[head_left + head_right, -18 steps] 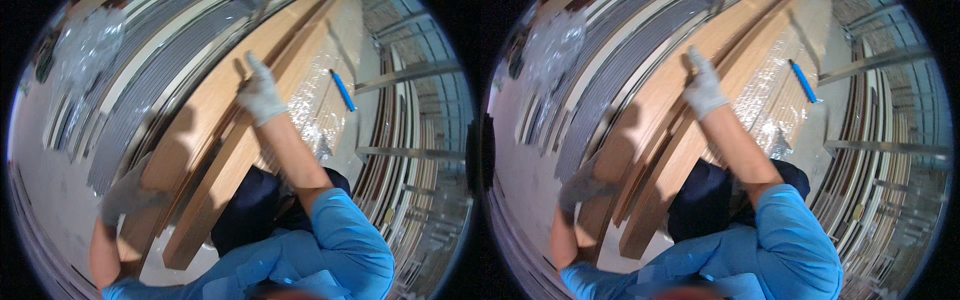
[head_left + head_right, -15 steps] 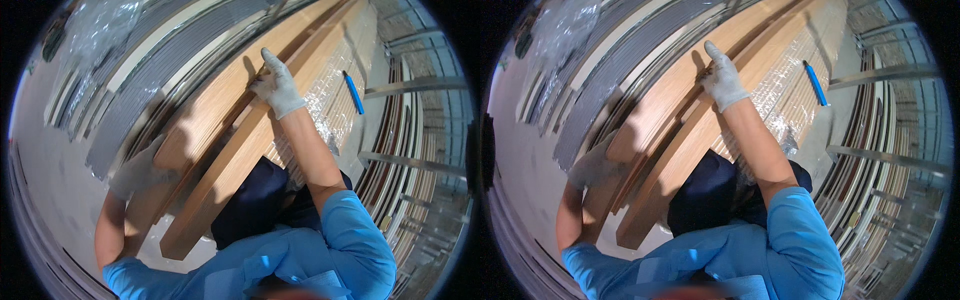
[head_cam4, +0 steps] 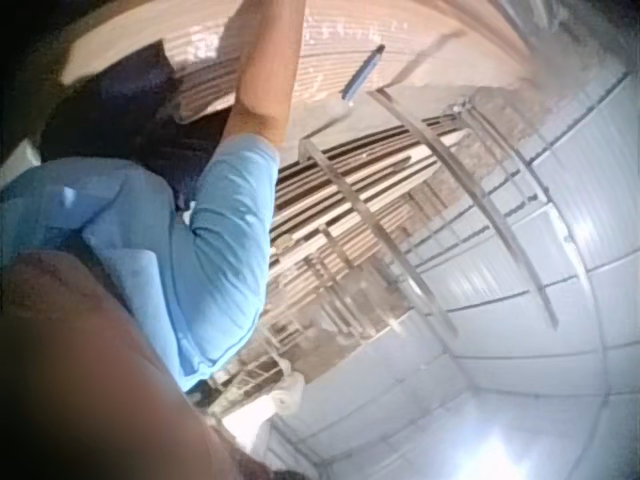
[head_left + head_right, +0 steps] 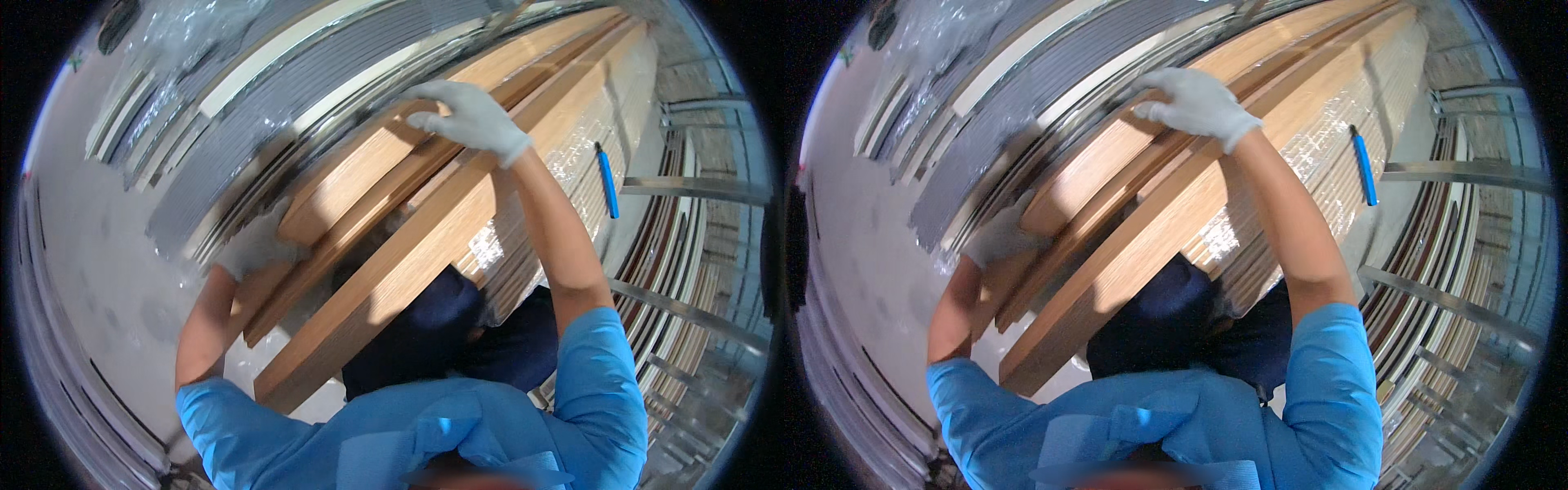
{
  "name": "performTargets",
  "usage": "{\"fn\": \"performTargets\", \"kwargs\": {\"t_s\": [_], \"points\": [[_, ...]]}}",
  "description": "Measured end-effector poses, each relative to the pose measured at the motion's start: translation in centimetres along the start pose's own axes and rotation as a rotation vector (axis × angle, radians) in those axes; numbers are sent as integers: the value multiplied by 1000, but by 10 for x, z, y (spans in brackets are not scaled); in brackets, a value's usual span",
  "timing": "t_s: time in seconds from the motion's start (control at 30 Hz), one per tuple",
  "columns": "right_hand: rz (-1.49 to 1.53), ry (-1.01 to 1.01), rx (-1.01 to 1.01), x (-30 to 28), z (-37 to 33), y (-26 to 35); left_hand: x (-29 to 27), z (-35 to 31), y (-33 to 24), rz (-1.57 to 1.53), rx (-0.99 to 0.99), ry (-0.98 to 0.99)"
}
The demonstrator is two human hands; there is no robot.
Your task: The person unpacks wooden planks from plastic wrap using a utility knife. They cut the wrap, remove the planks, and place them on a rack.
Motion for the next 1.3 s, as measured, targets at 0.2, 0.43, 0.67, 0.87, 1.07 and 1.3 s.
{"fn": "performTargets", "kwargs": {"t_s": [0.2, 0.43, 0.67, 0.87, 1.07, 1.3], "points": [[-439, 550, 122, 10, 58, -49, 10, -14, -20, 29, 21, -154], [-593, 739, 146, 29, 85, -83, 7, -26, -45, -89, 15, -185], [-710, 731, 130, 33, 95, -74, 5, -27, -49, -10, 53, -293], [-692, 689, 135, 27, 84, -66, 16, -34, -40, 92, 79, -359], [-709, 780, 109, 45, 96, -51, 9, -34, -12, -25, 55, -280], [-746, 787, 94, 48, 92, -54, 30, -42, -3, 129, 99, -457]]}}
Point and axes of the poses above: each hand's wrist, its own z-axis towards the middle knuckle, its own x-axis out of the palm, y = z × x, the point moved 2 cm from there along z, towards the middle knuckle, and after that the axes turned 3 degrees about -z, right-handed, at the moved point
